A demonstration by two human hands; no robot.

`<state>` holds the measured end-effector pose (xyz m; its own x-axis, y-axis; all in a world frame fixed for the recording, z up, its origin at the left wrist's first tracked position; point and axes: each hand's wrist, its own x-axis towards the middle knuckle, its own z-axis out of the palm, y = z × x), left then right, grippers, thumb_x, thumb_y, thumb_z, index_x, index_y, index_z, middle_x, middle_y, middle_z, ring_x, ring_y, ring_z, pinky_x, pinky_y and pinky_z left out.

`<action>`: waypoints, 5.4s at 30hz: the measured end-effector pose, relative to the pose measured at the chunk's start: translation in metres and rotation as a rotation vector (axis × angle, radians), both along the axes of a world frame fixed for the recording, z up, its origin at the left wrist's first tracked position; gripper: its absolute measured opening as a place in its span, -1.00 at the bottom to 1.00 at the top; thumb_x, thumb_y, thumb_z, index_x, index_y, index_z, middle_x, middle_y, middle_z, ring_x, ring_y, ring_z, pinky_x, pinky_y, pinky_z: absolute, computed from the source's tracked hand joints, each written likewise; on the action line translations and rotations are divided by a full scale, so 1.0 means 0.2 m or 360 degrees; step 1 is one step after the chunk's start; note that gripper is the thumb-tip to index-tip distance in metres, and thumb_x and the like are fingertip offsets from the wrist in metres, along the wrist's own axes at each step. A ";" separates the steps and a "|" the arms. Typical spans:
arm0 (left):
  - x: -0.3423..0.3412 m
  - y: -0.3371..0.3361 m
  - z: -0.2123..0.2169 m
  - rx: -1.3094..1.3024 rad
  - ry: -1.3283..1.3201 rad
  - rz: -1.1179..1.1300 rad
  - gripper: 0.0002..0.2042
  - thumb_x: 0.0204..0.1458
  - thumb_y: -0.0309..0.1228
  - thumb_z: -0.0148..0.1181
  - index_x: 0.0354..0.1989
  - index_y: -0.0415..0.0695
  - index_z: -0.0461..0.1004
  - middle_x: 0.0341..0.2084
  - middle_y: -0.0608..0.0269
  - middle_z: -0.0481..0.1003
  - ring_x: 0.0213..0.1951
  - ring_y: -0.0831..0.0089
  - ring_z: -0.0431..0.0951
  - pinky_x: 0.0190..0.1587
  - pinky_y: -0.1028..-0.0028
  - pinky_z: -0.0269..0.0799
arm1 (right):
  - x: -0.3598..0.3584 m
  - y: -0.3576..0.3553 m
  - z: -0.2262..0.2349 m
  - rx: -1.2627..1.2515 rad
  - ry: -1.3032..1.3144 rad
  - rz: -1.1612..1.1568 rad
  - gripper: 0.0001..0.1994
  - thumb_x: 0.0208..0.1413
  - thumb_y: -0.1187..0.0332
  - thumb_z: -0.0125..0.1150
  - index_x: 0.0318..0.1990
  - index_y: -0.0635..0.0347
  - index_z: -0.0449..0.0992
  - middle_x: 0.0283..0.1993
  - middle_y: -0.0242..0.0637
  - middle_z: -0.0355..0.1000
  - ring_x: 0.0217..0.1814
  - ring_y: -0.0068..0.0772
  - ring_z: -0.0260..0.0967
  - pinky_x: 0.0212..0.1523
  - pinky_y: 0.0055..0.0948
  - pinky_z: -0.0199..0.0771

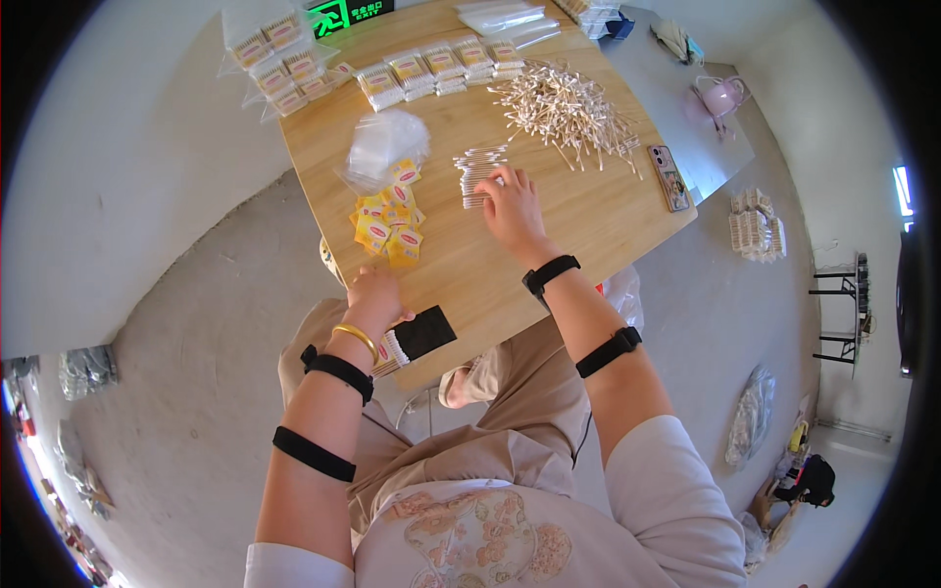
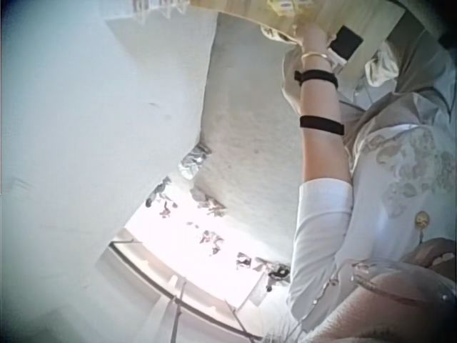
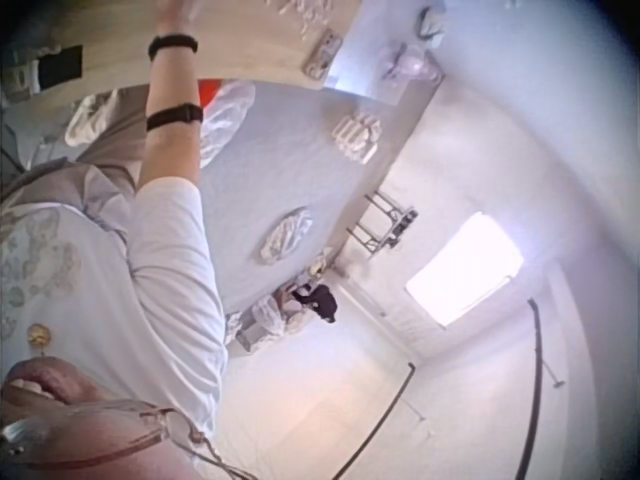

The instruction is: Organizing and bundling cotton swabs on a workbench within a manufacturing facility.

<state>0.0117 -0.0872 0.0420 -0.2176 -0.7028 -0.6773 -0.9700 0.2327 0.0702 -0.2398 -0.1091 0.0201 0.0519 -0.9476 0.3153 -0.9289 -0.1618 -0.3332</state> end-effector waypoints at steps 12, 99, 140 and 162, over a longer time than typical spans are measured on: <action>-0.01 0.01 0.01 -0.0007 0.0014 -0.0067 -0.22 -0.29 0.02 0.53 0.10 -0.20 0.44 0.03 -0.03 0.44 0.11 0.14 0.46 0.08 0.30 0.49 | -0.03 -0.04 -0.02 0.0064 -0.0024 -0.0064 -0.80 -0.01 0.53 0.18 -0.26 -0.04 0.60 -0.11 -0.39 0.34 0.07 -0.20 0.27 0.05 -0.15 0.26; 0.03 -0.02 -0.06 -0.0080 0.0071 -0.0178 -0.21 -0.35 0.02 0.56 0.05 -0.23 0.48 0.03 -0.08 0.43 0.09 0.13 0.49 0.02 0.32 0.53 | 0.07 0.41 -0.10 0.0305 0.0290 0.0195 -0.20 0.20 -0.18 -0.03 0.46 0.10 -0.01 0.56 -0.21 -0.18 0.60 -0.07 -0.32 0.53 0.02 -0.38; -0.45 0.13 -0.23 -0.1023 0.0920 -0.0394 -0.17 0.21 0.19 -0.26 0.41 -0.31 -0.01 0.45 -0.03 -0.06 0.49 0.18 -0.16 0.44 -0.04 -0.51 | 0.03 0.42 -0.10 0.0234 0.0202 0.0144 -0.22 0.17 -0.06 0.03 0.43 0.19 0.03 0.51 0.05 -0.11 0.58 0.00 -0.24 0.51 0.00 -0.27; 0.49 0.65 -0.23 -0.0879 0.0896 0.1023 -0.33 0.32 -0.02 -0.23 0.45 -0.22 -0.09 0.45 -0.03 -0.06 0.49 0.15 -0.16 0.46 0.09 -0.37 | 0.15 0.52 -0.14 0.0284 0.0212 0.0255 -0.23 0.20 -0.04 0.05 0.45 0.15 -0.01 0.53 -0.03 -0.15 0.59 -0.08 -0.26 0.52 -0.04 -0.27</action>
<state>0.1102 0.0433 -0.0042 0.1245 -0.9825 -0.1384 -0.7822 -0.1830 0.5956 -0.2101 -0.0052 -0.0079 0.2356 -0.9639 0.1242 -0.9337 -0.2599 -0.2464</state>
